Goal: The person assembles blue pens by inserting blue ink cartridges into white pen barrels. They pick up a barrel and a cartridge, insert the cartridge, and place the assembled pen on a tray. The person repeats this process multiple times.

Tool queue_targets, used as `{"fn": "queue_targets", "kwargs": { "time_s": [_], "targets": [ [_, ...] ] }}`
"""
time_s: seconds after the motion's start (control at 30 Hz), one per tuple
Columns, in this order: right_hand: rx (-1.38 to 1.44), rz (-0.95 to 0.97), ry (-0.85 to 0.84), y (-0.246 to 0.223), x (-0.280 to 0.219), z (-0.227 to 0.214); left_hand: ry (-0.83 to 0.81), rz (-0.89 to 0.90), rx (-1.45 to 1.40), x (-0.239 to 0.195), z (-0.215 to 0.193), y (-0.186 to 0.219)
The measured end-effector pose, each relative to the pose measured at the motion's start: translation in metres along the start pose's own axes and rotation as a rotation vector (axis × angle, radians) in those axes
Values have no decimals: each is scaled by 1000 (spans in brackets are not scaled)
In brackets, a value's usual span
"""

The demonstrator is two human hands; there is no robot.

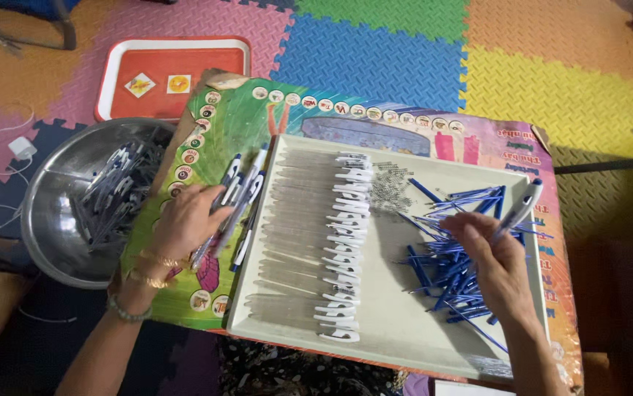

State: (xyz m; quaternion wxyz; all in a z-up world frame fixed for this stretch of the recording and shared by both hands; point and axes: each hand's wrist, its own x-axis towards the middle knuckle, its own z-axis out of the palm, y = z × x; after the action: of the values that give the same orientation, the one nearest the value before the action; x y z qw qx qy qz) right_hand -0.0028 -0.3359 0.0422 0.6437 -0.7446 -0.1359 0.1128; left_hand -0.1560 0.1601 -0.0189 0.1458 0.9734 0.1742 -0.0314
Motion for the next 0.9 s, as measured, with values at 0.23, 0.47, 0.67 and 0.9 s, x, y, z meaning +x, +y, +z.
{"fn": "queue_targets", "kwargs": {
  "time_s": [0.23,0.47,0.67,0.9],
  "targets": [
    [208,48,88,20,-10,8,163,120,-49,18,-9,-13],
    [-107,-42,86,34,-10,-12,-119,-101,129,66,37,-38],
    [225,-112,100,47,-17,-7,80,4,-183,33,-18,-11],
    [361,-127,-97,-9,-28,69,-342,209,-1199,-11,-51,96]
  ]
}}
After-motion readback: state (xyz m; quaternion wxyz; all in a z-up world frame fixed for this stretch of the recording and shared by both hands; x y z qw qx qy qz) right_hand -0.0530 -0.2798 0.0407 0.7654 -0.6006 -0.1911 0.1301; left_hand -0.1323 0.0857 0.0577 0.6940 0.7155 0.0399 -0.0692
